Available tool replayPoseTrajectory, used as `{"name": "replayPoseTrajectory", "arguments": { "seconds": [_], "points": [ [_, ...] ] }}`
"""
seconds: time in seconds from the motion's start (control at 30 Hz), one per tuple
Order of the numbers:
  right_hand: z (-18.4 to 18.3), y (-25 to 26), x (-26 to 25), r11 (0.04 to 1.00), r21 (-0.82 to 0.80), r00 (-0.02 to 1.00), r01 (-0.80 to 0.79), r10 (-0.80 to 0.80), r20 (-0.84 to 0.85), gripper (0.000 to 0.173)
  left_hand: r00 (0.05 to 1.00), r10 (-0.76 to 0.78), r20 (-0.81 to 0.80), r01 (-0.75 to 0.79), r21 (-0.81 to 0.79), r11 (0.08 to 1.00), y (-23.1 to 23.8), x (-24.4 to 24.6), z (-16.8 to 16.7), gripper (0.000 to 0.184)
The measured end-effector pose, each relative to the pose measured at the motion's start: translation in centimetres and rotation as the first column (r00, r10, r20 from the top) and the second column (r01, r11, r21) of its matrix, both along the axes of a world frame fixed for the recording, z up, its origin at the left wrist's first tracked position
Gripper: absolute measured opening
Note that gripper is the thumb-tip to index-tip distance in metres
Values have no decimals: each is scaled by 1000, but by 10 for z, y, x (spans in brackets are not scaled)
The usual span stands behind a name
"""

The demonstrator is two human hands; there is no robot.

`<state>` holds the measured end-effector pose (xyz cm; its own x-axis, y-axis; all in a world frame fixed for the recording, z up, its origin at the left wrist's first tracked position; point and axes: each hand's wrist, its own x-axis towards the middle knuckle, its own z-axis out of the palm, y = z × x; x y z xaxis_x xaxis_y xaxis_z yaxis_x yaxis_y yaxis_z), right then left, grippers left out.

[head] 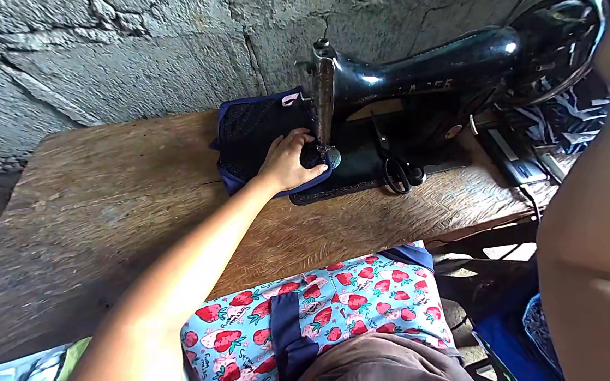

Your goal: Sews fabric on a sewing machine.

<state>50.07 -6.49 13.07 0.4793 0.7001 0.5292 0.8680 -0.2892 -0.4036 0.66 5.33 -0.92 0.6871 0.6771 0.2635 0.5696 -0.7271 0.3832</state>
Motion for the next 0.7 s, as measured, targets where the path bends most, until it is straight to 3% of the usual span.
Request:
{"name": "replayPoseTrajectory", "arguments": {
  "seconds": [0.1, 0.2, 0.27, 0.4, 0.53, 0.57, 0.6, 0.63, 0.67, 0.7],
  "points": [
    [7, -14, -38, 999, -13, 998, 35, -36, -57, 70, 1000, -9, 14, 9, 20, 1000, 3, -1, -3, 72],
    [12, -14, -51, 997, -65, 999, 44, -45, -12, 45, 997, -68, 47, 64, 76, 995, 8, -3, -8, 71],
    [12, -15, -51, 994, -74, 995, 78, -82, -51, 37, 993, -104, 51, 98, 97, 990, 11, -3, -9, 70],
    [9, -19, -50, 997, 76, 977, 32, -15, -211, 25, 993, -117, 11, 115, 76, 990, 16, -6, -10, 69],
    [14, -44, -75, 986, 96, 981, 136, -121, -149, 20, 992, -122, 24, 121, 39, 992, 10, -6, -3, 67],
    [17, -57, -90, 978, 166, 986, 128, -107, -129, 14, 991, -129, 35, 128, 31, 991, 11, -7, -5, 69],
    [18, -73, -109, 966, 253, 993, 56, -28, -113, 12, 991, -131, 35, 129, 50, 990, 16, -9, -10, 73],
    [15, -95, -131, 926, 356, 984, -123, 162, -80, 14, 992, -127, 28, 125, 62, 990, 20, -9, -14, 77],
    [7, -120, -155, 818, 414, 893, -400, 450, -27, 15, 992, -122, 23, 121, 43, 992, 17, -8, -11, 76],
    [-4, -148, -183, 635, 387, 680, -669, 733, -27, 13, 994, -109, 16, 109, -7, 994, 7, -4, -3, 69]
  ]
}}
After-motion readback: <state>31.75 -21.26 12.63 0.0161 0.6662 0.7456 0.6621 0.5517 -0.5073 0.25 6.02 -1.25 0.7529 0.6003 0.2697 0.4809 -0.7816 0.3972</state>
